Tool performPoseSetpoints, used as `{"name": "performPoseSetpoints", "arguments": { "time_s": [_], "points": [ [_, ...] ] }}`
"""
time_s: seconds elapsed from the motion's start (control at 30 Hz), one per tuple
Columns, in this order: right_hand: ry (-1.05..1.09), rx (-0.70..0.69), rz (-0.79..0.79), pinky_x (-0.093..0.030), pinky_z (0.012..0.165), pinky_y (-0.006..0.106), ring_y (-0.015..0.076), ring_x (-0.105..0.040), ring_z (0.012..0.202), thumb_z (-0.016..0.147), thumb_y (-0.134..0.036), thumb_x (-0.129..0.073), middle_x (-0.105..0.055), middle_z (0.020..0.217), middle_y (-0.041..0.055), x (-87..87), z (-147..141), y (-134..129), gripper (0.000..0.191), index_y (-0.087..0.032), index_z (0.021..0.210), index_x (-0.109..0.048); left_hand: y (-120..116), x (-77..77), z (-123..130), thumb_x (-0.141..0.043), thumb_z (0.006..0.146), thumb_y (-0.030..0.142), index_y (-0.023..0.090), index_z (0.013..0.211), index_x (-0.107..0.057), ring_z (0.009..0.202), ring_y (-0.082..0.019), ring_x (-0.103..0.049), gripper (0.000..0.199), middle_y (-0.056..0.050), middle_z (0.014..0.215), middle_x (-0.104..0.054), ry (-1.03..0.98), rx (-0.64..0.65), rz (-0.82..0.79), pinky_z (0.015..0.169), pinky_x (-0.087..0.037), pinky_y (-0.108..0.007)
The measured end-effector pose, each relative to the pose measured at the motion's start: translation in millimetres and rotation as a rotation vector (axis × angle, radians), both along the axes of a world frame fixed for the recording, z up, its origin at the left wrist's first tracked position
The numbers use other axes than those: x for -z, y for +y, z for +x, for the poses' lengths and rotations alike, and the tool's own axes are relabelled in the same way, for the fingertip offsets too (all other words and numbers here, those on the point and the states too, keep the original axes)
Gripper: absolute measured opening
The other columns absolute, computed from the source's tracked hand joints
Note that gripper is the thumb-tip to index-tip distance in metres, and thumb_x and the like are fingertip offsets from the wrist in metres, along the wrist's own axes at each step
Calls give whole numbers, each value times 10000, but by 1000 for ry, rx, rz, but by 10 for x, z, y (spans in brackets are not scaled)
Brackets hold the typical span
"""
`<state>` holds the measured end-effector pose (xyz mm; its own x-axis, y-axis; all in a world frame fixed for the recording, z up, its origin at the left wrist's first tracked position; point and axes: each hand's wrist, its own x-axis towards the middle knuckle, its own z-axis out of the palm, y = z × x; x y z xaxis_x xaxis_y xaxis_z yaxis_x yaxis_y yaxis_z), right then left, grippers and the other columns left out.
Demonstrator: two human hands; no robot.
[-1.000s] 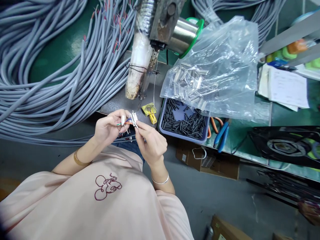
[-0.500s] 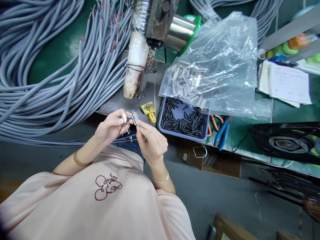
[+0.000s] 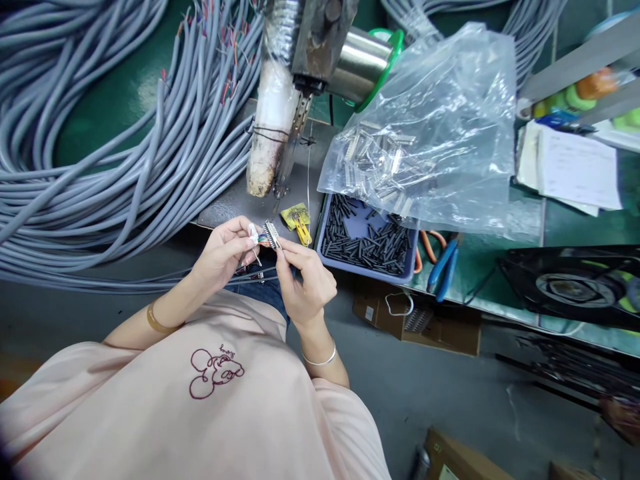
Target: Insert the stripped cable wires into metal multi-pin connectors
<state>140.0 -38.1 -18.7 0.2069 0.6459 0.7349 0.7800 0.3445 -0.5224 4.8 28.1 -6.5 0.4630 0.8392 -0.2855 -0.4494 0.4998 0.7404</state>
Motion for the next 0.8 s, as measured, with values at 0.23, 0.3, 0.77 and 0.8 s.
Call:
{"name": "performPoseSetpoints", "arguments": {
  "time_s": [0.23,0.3,0.77,0.8],
  "points": [
    [-14,1,-7,-632,707,243,149,-797,793,877,-97,-738,-820,893,3,-13,-7,-24,154,-227,911,-661,22,4,-45,-663,548,151,145,598,-572,442,-45,-471,105,1,696,-625,-123,56,-54,433,-316,-210],
    [-30,-2,-7,-630,700,236,143,-797,784,879,-93,-734,-821,896,1,-30,-18,-34,156,-226,908,-658,30,2,-59,-604,518,142,141,573,-571,450,-56,-473,65,-14,706,-613,-150,73,-71,436,-317,-226],
    [4,4,-5,-634,715,254,147,-792,808,894,-97,-714,-814,900,7,25,-2,-11,144,-224,913,-650,10,12,-45,-845,623,252,155,675,-566,459,-33,-482,300,19,697,-617,20,40,47,431,-346,-177],
    [13,-2,-2,-632,714,249,145,-791,810,891,-94,-715,-813,900,8,17,-2,0,146,-222,916,-650,11,19,-31,-853,628,252,160,679,-555,452,-27,-471,315,26,686,-616,46,24,57,428,-344,-170]
  ]
}}
